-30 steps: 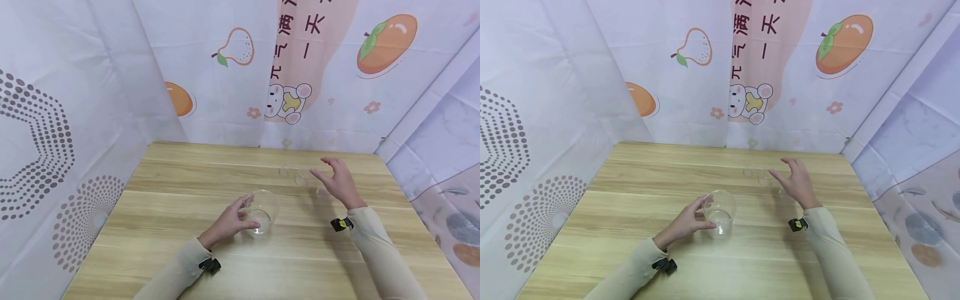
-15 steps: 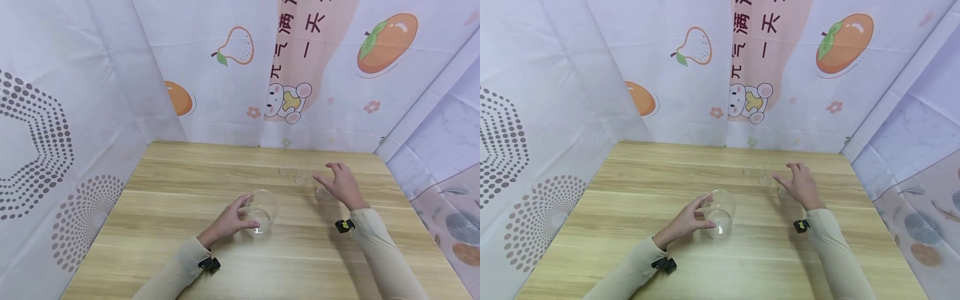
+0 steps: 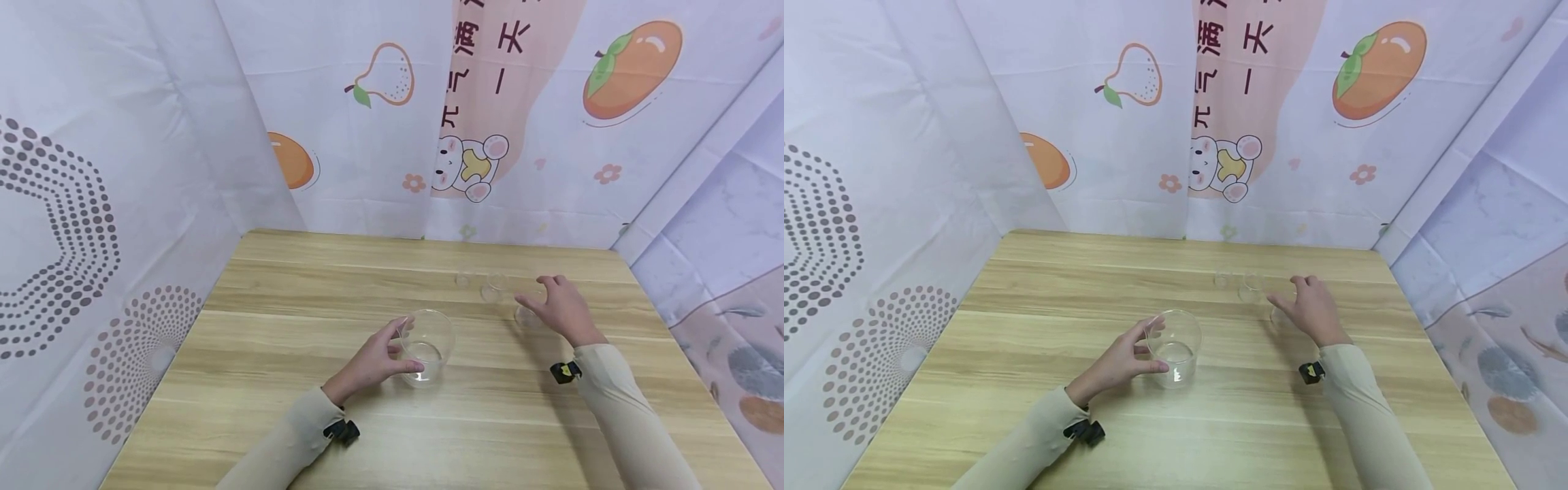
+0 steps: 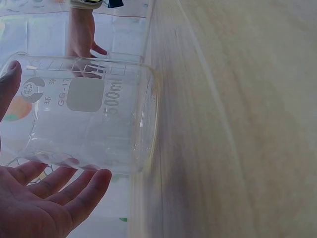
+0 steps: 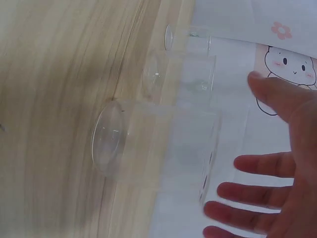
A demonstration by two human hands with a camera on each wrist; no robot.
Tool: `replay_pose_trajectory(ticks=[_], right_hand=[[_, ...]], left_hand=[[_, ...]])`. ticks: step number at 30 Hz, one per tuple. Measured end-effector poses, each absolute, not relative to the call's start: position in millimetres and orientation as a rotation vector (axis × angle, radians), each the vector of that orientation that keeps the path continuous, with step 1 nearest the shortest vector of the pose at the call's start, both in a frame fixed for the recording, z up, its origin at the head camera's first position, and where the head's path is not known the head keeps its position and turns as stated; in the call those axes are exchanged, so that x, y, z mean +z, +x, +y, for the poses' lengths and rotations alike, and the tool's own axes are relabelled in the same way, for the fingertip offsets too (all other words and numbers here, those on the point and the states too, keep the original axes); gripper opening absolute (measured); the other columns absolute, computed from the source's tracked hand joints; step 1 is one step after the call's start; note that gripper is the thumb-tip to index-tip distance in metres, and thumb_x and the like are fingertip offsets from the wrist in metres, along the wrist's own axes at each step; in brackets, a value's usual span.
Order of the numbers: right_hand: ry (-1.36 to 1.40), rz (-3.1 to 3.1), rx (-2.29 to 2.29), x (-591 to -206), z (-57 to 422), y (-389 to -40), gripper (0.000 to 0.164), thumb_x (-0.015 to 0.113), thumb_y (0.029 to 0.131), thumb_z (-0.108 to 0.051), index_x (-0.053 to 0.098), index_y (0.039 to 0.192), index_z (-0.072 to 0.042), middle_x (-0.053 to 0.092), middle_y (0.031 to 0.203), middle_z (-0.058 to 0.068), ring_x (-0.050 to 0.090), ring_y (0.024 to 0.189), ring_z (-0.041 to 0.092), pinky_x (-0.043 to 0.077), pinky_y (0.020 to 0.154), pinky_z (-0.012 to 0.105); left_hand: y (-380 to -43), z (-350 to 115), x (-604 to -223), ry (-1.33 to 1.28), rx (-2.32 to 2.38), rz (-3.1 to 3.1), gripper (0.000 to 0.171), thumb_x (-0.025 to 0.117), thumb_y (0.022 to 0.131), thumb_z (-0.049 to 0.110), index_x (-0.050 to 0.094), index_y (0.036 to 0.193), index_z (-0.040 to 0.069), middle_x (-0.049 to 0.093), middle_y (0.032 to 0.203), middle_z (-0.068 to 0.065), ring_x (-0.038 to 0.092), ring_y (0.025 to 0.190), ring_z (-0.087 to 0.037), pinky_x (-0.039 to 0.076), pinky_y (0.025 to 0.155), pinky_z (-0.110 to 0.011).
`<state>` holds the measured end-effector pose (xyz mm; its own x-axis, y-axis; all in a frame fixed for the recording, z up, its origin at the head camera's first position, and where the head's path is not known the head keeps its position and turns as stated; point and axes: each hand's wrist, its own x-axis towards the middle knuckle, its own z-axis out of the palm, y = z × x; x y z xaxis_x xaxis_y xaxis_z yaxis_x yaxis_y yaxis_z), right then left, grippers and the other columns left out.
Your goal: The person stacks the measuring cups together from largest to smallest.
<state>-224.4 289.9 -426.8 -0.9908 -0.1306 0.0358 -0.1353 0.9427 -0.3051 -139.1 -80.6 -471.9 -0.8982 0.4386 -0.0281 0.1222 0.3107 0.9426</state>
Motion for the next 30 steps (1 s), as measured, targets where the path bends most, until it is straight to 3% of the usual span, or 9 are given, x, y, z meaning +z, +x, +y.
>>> replay_pose_trajectory(ticks=[15,30], right_hand=[[0.141,-3.212,0.412,-432.0,293.5,-221.4,0.085,0.057,0.091,-0.057,0.043,0.134,0.015,0.045,0.13,0.042,0.053,0.111,0.055,0.048,0.087,0.064],[0.209,-3.216,0.407,-430.2,292.3,-223.4,0.072,0.06,0.093,-0.045,0.048,0.131,0.014,0.048,0.13,0.04,0.049,0.118,0.055,0.045,0.094,0.065]], left_hand=[[-138.9,-81.0,-473.8,0.502,1.625,2.293,0.093,0.082,0.079,0.033,0.03,0.153,0.014,0.04,0.153,-0.014,0.056,0.124,-0.042,0.049,0.103,-0.05],[-137.9,-81.8,-473.1,0.49,1.611,2.294,0.092,0.082,0.079,0.034,0.03,0.153,0.015,0.037,0.155,-0.013,0.055,0.124,-0.044,0.05,0.102,-0.05]])
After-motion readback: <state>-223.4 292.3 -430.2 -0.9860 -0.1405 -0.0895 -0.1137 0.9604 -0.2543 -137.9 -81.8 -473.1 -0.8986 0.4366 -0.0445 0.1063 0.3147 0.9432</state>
